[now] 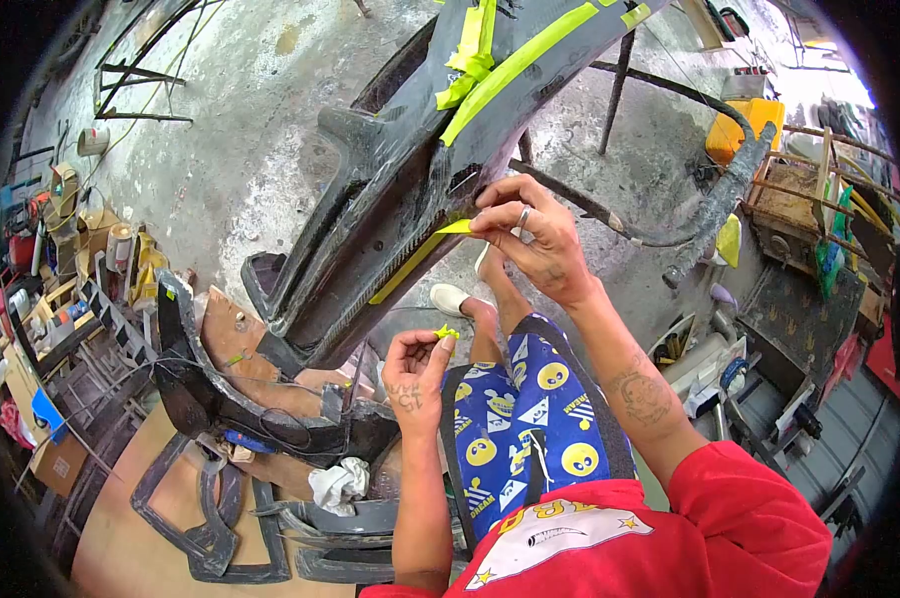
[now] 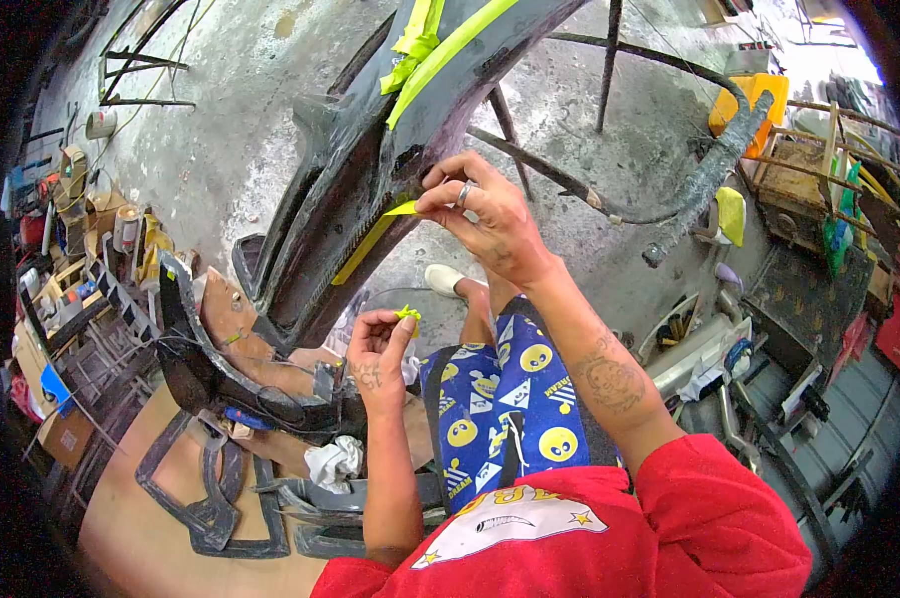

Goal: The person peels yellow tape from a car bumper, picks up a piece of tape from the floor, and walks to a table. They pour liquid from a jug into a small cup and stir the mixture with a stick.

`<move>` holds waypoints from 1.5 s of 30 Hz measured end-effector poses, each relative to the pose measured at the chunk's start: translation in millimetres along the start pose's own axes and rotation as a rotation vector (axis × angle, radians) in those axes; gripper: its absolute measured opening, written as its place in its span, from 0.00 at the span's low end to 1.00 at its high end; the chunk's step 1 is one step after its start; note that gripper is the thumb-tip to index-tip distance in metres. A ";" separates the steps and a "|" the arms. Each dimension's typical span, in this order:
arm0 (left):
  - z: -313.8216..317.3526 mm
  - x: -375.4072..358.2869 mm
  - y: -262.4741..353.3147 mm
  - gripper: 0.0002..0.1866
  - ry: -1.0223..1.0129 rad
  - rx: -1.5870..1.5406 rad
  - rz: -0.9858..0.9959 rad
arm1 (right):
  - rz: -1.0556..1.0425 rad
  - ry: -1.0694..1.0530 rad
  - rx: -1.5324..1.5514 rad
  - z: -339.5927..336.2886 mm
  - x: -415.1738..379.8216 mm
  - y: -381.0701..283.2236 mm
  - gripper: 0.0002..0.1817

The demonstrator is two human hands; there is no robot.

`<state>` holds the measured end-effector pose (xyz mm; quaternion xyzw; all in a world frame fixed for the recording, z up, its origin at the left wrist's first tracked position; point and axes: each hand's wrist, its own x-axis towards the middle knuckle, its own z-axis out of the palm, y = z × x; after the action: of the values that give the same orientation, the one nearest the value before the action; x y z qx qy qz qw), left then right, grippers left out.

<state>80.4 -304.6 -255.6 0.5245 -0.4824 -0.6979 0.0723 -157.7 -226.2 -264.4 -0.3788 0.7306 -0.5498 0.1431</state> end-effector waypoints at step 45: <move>2.0 3.5 0.6 0.10 -0.016 -0.010 0.017 | 0.673 0.338 0.419 32.6 -13.8 13.5 0.26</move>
<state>77.0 -305.8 -257.5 0.5143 -0.4838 -0.7040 0.0768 -133.3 -237.5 -291.1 0.0134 0.6991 -0.6634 0.2665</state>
